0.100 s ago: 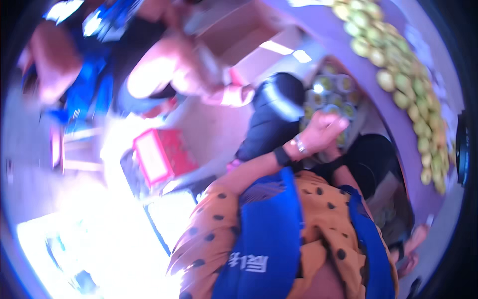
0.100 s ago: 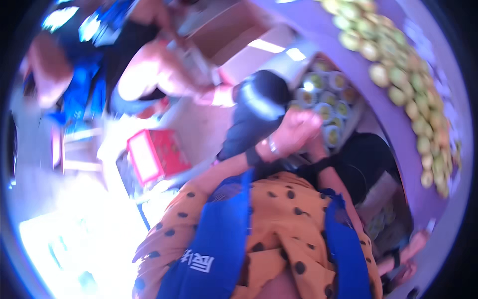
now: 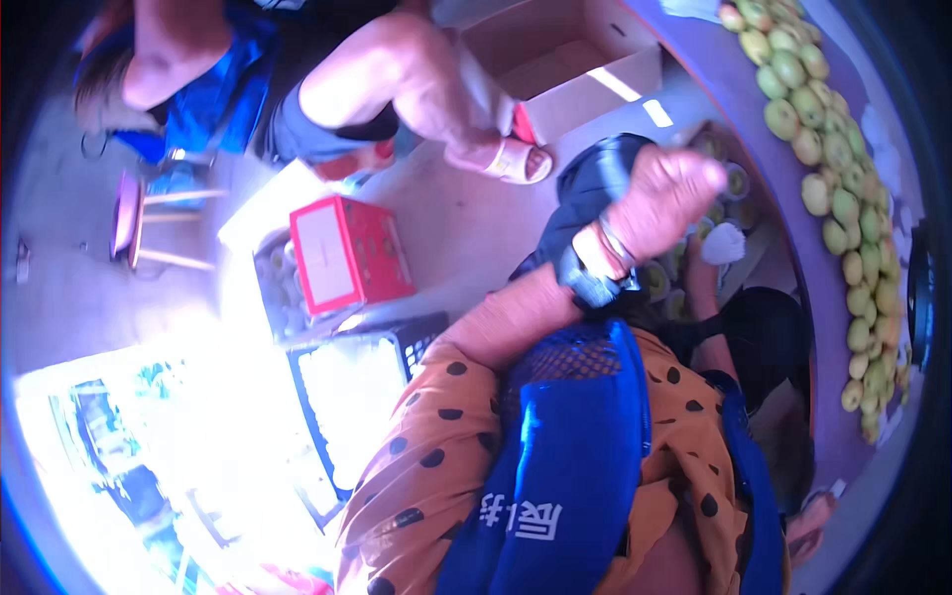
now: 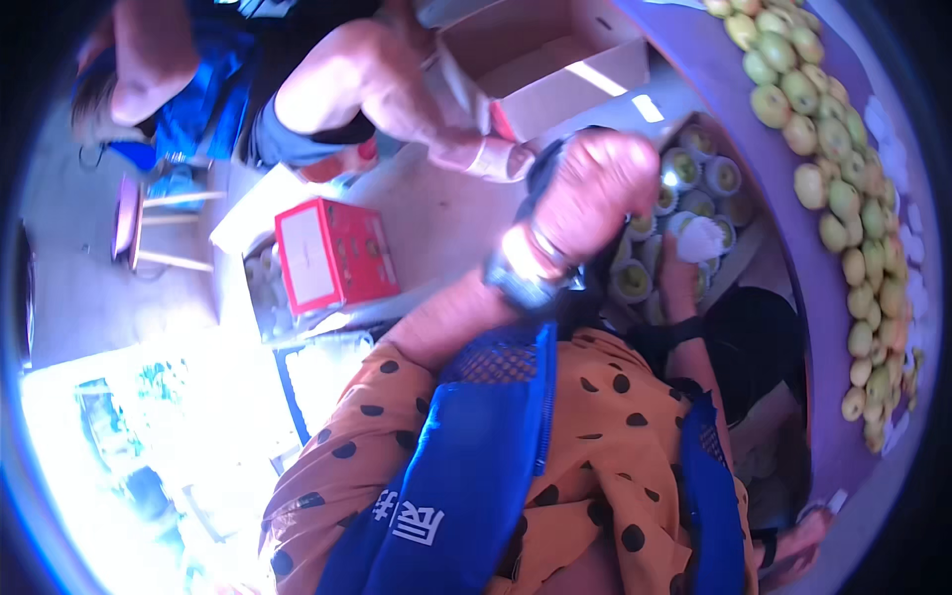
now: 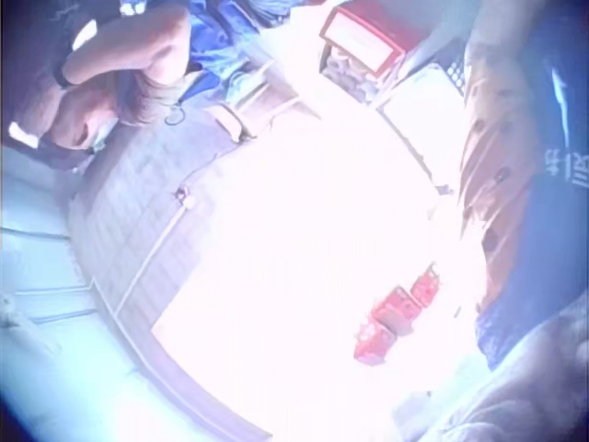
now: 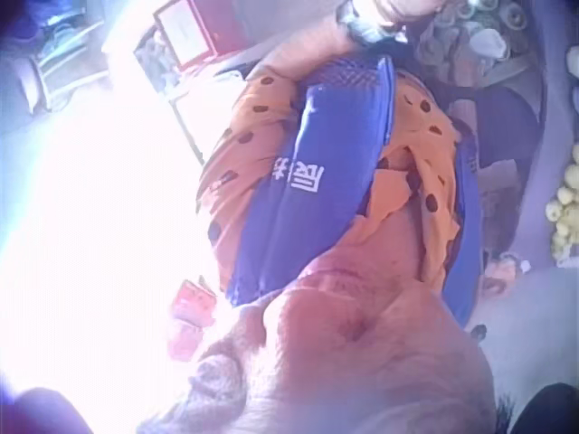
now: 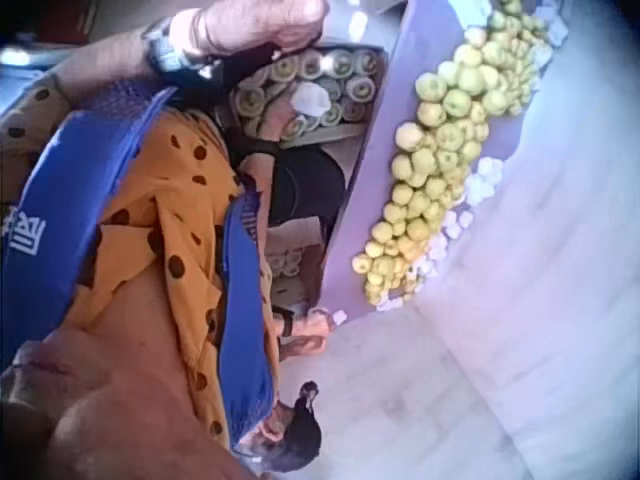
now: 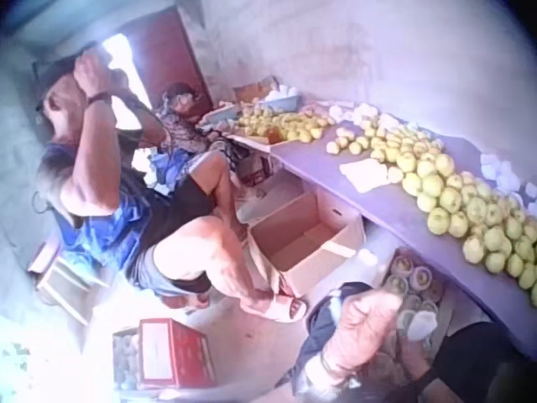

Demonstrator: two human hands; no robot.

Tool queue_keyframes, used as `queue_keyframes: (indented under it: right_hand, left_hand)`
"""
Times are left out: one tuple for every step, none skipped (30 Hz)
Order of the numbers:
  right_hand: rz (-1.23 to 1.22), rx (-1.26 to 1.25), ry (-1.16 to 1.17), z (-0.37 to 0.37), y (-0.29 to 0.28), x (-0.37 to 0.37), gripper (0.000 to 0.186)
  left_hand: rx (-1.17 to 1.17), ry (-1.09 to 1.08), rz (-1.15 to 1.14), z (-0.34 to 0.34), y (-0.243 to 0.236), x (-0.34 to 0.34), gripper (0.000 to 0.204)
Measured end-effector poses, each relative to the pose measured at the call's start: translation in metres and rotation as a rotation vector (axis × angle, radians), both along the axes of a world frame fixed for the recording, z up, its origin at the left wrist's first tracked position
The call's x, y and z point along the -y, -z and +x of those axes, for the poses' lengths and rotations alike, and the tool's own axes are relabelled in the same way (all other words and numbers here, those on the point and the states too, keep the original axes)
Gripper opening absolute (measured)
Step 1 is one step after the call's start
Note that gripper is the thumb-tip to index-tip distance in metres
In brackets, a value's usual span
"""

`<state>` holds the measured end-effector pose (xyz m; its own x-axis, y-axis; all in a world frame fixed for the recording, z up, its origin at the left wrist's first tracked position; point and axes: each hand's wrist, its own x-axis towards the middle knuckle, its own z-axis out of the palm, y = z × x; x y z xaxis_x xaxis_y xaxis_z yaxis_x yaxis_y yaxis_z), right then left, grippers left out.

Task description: Packing apples into cardboard boxes using foam protective sleeves.

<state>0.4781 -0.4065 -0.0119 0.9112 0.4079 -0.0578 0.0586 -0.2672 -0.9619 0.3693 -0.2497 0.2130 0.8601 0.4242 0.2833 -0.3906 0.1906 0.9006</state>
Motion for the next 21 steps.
queue_keyframes:
  right_hand:
    - [-0.034, 0.023, -0.016, -0.003, -0.02, 0.009, 0.019]
    - [-0.033, -0.203, 0.02, -0.009, -0.04, 0.011, 0.018]
    - [-0.026, -0.431, 0.067, -0.012, -0.053, 0.006, 0.018]
    - [-0.025, -0.441, 0.033, -0.018, -0.052, -0.003, 0.018]
    - [-0.01, -0.432, 0.064, -0.022, -0.056, -0.003, 0.017]
    - [0.008, -0.435, 0.093, -0.026, -0.058, -0.004, 0.019]
    - [0.071, -0.506, 0.059, -0.03, -0.061, -0.007, 0.021]
    - [0.065, -0.516, 0.055, -0.027, -0.051, -0.003, 0.021]
    - [0.051, -0.481, 0.058, -0.016, -0.038, 0.008, 0.02]
    - [0.04, -0.453, 0.054, -0.005, -0.022, 0.016, 0.021]
    - [0.034, -0.457, 0.05, 0.006, -0.004, 0.024, 0.021]
    - [0.017, -0.318, 0.034, 0.017, 0.015, 0.033, 0.022]
    - [0.007, -0.182, 0.006, 0.022, 0.025, 0.032, 0.023]
    - [0.007, -0.185, -0.012, 0.018, 0.018, 0.024, 0.023]
    - [-0.013, -0.209, -0.024, 0.013, 0.008, 0.018, 0.023]
    - [-0.037, -0.231, -0.033, 0.009, 0.003, 0.012, 0.023]
    - [-0.041, -0.225, -0.028, 0.014, 0.009, 0.017, 0.023]
    - [-0.095, -0.188, -0.029, 0.022, 0.02, 0.024, 0.02]
    - [-0.141, -0.157, -0.049, 0.025, 0.029, 0.021, 0.018]
    - [-0.142, -0.149, -0.037, 0.028, 0.029, 0.024, 0.018]
    - [-0.138, -0.149, -0.054, 0.029, 0.025, 0.022, 0.018]
  left_hand:
    - [-0.028, -0.086, -0.158, -0.014, -0.016, -0.012, 0.036]
    - [0.083, -0.065, -0.089, -0.03, -0.006, -0.036, 0.034]
    - [-0.029, -0.093, 0.001, -0.057, -0.01, -0.059, 0.033]
    - [-0.197, -0.186, 0.302, -0.099, -0.013, -0.08, 0.031]
    - [-0.098, -0.2, -0.185, -0.133, -0.002, -0.082, 0.029]
    - [-0.126, -0.132, -0.126, -0.178, 0.009, -0.102, 0.028]
    - [-0.251, -0.302, -0.16, -0.22, 0.014, -0.106, 0.032]
    - [-0.23, -0.196, -0.193, -0.26, 0.017, -0.114, 0.035]
    - [-0.282, -0.245, -0.244, -0.306, 0.03, -0.123, 0.037]
    - [-0.248, -0.243, -0.288, -0.338, 0.026, -0.119, 0.038]
    - [-0.212, -0.261, -0.299, -0.38, 0.036, -0.118, 0.04]
    - [-0.24, -0.361, -0.347, -0.407, 0.041, -0.11, 0.04]
    - [-0.291, -0.477, -0.447, -0.439, 0.052, -0.1, 0.039]
    - [-0.57, -0.718, -0.288, -0.476, 0.076, -0.09, 0.038]
    - [-0.843, -0.663, -0.079, -0.51, 0.102, -0.081, 0.033]
    - [-1.222, -0.498, 0.369, -0.524, 0.119, -0.067, 0.025]
    - [-1.191, -0.639, -0.683, -0.505, 0.119, -0.064, 0.02]
    - [-1.366, -0.611, -0.579, -0.497, 0.132, -0.059, 0.022]
    - [-1.437, -0.673, -0.607, -0.484, 0.134, -0.047, 0.028]
    - [-1.303, -0.562, -0.768, -0.47, 0.14, -0.046, 0.035]
    - [-1.232, -0.471, -0.787, -0.45, 0.139, -0.039, 0.042]
